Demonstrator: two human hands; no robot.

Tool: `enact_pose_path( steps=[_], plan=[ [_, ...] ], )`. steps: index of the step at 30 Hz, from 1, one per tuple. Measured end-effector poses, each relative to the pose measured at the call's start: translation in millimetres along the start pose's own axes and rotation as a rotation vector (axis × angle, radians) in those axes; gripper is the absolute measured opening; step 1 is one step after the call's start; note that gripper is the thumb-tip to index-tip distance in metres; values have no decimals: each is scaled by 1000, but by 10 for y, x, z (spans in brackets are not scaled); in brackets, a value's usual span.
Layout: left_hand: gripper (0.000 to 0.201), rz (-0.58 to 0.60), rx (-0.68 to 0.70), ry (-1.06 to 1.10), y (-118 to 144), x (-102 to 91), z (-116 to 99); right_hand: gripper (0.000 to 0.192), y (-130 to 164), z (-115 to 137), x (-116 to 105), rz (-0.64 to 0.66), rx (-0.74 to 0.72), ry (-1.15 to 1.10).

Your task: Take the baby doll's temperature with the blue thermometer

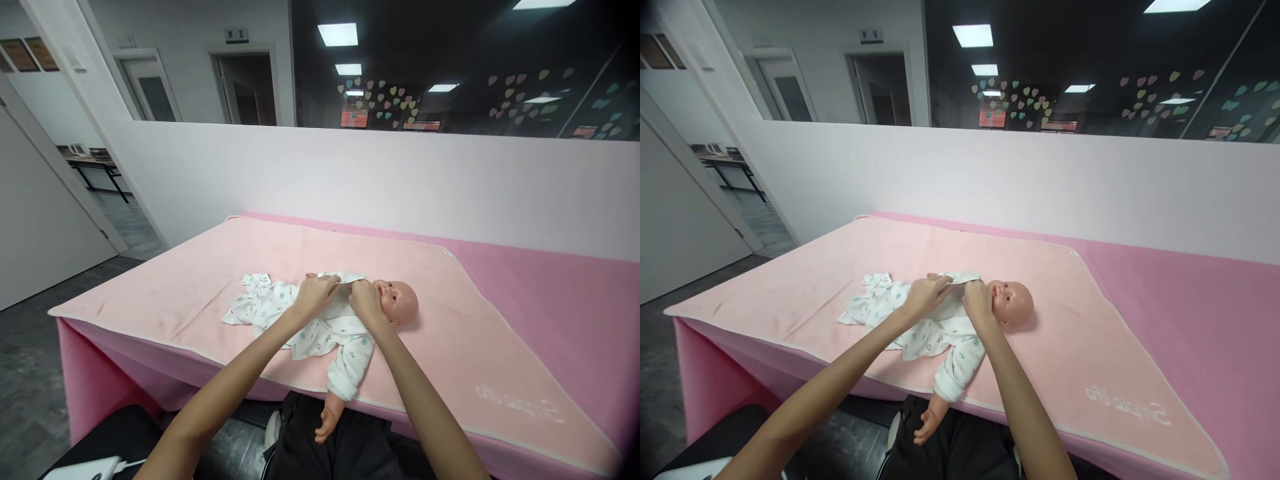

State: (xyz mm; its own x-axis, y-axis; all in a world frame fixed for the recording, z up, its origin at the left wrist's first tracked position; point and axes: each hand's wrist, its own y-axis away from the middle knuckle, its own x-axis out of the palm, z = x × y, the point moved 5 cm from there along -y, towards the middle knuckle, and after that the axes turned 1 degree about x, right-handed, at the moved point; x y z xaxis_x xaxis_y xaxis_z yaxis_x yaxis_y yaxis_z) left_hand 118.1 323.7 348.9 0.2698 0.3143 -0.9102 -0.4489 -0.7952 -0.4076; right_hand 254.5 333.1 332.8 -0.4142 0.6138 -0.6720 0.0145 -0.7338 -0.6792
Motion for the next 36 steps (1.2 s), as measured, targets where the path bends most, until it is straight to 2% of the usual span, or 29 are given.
enact_pose_path(
  steps=[2,5,7,9,11,13,15,17,19,21,23,29,32,36],
  plan=[
    [32,53,75,-3,113,97,-59,12,99,-14,-72,37,-8,56],
    [31,170,290,-33,293,208,-204,12,283,-38,-209,26,-24,133],
    [35,206,388,-56,350,190,-257,16,394,-83,-299,-37,-32,110],
    [41,189,412,-60,296,102,-246,21,460,-187,-357,-102,-14,48],
    [45,108,360,-42,129,-3,-163,22,471,-377,-396,-186,67,-4],
    [44,-52,196,15,-108,-64,6,24,446,-629,-413,-265,194,-36],
    [41,-196,12,95,-319,8,203,31,403,-888,-382,-263,308,-87],
    [37,-241,-81,149,-468,227,338,36,368,-1109,-319,-191,391,-189],
    [38,-127,-158,168,-556,545,434,38,356,-1273,-268,-131,447,-324],
    [39,64,-277,202,-572,854,527,38,366,-1394,-238,-122,494,-484],
    [43,160,-325,229,-563,1024,584,36,392,-1498,-201,-140,552,-665],
    [55,213,-429,259,-544,1095,718,32,555,-1737,-5,-251,840,-1087],
    [55,227,-465,246,-534,1085,731,33,648,-1720,101,-207,968,-1248],
    [58,253,-447,227,-521,1041,687,34,736,-1651,189,-161,1083,-1429]
  ],
)
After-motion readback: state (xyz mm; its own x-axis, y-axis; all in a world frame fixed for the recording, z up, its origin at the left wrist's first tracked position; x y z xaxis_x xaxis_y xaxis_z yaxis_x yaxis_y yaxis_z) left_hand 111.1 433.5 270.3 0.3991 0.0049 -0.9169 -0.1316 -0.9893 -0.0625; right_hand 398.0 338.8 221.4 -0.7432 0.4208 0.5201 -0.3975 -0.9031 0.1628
